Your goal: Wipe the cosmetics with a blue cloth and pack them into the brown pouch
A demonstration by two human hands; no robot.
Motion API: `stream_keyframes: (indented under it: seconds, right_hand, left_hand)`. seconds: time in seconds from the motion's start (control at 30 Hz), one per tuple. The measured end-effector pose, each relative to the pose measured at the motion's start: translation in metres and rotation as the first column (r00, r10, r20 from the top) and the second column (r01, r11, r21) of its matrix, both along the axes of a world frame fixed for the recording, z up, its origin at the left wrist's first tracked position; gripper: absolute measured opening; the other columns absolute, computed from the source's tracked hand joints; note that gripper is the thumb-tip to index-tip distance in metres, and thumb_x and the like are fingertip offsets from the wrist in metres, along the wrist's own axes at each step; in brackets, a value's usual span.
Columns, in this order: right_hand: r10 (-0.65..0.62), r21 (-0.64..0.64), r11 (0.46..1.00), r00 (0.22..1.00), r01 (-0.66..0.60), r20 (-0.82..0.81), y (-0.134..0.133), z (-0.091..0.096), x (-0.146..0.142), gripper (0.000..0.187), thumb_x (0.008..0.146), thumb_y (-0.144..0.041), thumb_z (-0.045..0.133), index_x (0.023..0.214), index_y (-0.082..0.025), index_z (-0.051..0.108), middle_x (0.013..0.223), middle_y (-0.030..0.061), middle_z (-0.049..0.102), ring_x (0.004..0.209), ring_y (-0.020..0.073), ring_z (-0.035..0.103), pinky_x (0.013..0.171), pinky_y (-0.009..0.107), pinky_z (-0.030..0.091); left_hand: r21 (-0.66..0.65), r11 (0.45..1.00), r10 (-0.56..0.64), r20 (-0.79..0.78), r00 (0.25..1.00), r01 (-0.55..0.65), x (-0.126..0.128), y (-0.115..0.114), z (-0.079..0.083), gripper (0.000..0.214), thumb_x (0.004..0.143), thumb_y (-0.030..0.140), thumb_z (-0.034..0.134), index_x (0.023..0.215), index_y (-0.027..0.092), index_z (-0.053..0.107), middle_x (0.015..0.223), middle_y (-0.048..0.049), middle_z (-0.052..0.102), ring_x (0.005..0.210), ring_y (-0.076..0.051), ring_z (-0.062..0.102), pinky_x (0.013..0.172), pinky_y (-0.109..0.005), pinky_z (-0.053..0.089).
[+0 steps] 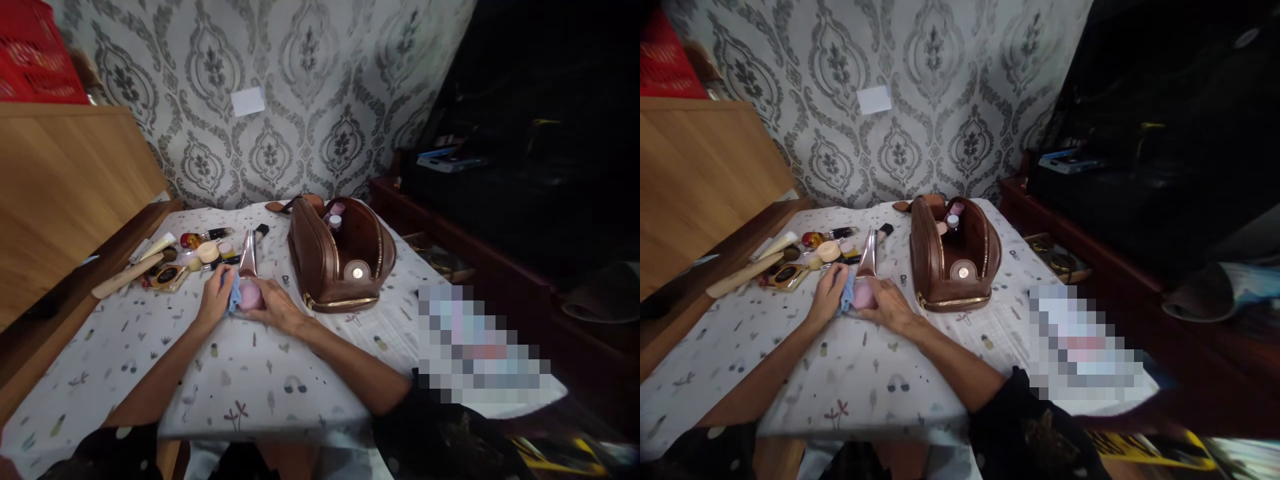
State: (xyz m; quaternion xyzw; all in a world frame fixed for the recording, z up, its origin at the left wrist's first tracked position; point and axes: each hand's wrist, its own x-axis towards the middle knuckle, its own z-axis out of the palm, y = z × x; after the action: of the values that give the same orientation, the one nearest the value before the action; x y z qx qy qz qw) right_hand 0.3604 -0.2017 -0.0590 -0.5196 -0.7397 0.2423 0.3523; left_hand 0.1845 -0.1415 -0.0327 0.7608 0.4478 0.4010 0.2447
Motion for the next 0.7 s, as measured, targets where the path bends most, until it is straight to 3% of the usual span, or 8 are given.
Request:
stream_keyframes:
  seconds: [0.1,0.2,0.27,0.53,0.7]
  right_hand:
    - [-0.026,-0.019,0.999,1.000,0.026,0.000,-0.001,0.002,0.000,0.081,0.077,-0.038,0.082,0.146,-0.017,0.046,0.129,0.0146,0.061,0.122,0.0305,0.055,0.103,0.044,0.045]
    - [-0.019,0.013,1.000,1.000,0.020,-0.003,0.001,-0.001,0.000,0.074,0.076,-0.034,0.081,0.141,-0.014,0.051,0.122,0.0137,0.064,0.117,0.0290,0.057,0.099,0.042,0.046]
    - [-0.012,0.029,1.000,1.000,0.012,-0.004,0.003,-0.003,0.000,0.069,0.077,-0.034,0.080,0.137,-0.014,0.054,0.121,0.0132,0.065,0.116,0.0288,0.057,0.099,0.042,0.046]
    - [-0.028,-0.012,1.000,1.000,0.028,-0.010,0.002,-0.003,-0.001,0.075,0.075,-0.038,0.082,0.139,-0.014,0.051,0.128,0.0161,0.061,0.122,0.0317,0.055,0.103,0.047,0.045]
    - [0.001,-0.026,1.000,0.998,-0.003,-0.061,-0.002,-0.002,-0.001,0.074,0.076,-0.032,0.080,0.140,-0.019,0.046,0.127,0.0129,0.061,0.118,0.0288,0.060,0.100,0.045,0.048]
  left_hand:
    - [0.096,0.991,-0.086,-0.056,0.995,0.091,0.003,-0.011,0.005,0.027,0.098,0.042,0.037,0.107,0.023,0.055,0.102,-0.0050,0.067,0.094,-0.020,0.062,0.089,-0.034,0.049]
    - [0.213,0.938,-0.222,-0.234,0.946,0.273,0.006,-0.018,0.008,0.018,0.095,0.034,0.042,0.099,0.022,0.055,0.108,-0.0084,0.066,0.104,-0.023,0.060,0.097,-0.038,0.046]
    - [0.245,0.909,-0.251,-0.321,0.913,0.336,0.007,-0.018,0.010,0.015,0.094,0.031,0.043,0.093,0.022,0.055,0.107,-0.0090,0.066,0.105,-0.024,0.058,0.097,-0.040,0.045]
    - [0.181,0.964,-0.145,-0.248,0.958,0.193,0.001,-0.007,0.007,0.020,0.097,0.035,0.041,0.091,0.022,0.056,0.095,-0.0053,0.062,0.094,-0.022,0.059,0.088,-0.035,0.047]
    - [0.134,0.978,-0.128,-0.229,0.965,0.162,-0.002,-0.002,0.003,0.028,0.097,0.041,0.038,0.086,0.022,0.055,0.086,-0.0039,0.061,0.084,-0.021,0.058,0.082,-0.034,0.046]
